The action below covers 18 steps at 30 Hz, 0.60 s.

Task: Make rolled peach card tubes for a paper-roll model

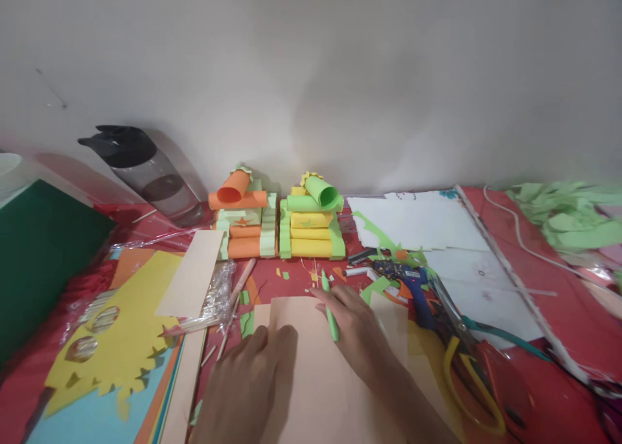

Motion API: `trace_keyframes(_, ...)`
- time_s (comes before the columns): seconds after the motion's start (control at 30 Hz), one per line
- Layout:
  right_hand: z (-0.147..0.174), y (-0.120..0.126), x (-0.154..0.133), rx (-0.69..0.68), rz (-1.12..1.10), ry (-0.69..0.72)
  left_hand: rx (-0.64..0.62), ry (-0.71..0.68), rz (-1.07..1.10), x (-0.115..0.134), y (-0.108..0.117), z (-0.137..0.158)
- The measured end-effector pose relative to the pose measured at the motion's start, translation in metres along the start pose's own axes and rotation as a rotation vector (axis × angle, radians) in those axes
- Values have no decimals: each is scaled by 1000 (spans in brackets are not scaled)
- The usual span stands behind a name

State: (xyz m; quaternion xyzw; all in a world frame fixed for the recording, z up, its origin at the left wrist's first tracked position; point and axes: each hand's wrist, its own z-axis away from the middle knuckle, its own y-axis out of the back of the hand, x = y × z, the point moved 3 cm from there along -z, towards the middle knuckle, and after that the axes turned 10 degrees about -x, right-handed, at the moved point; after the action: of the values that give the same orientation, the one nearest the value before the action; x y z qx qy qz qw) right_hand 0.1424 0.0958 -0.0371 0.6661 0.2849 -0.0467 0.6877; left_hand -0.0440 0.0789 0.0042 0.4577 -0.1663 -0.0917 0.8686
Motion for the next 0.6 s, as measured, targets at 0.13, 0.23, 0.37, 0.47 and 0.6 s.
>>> trace_keyframes(0.13,-1,0,2,22,-4,-16,41,16,-28,4,1,0)
trace_keyframes(0.23,-2,3,3,43,35,-46,171,49,-30,3,-6,0)
trace_keyframes(0.37,-1,8,3,107,125,-107,273,22,-31,7,-13,3)
trace_keyframes(0.47,0,9,0,140,81,-37,273,-15,-16,19,-4,7)
trace_keyframes(0.6,0,5,-9,-11,-185,168,120,-49,-25,34,9,8)
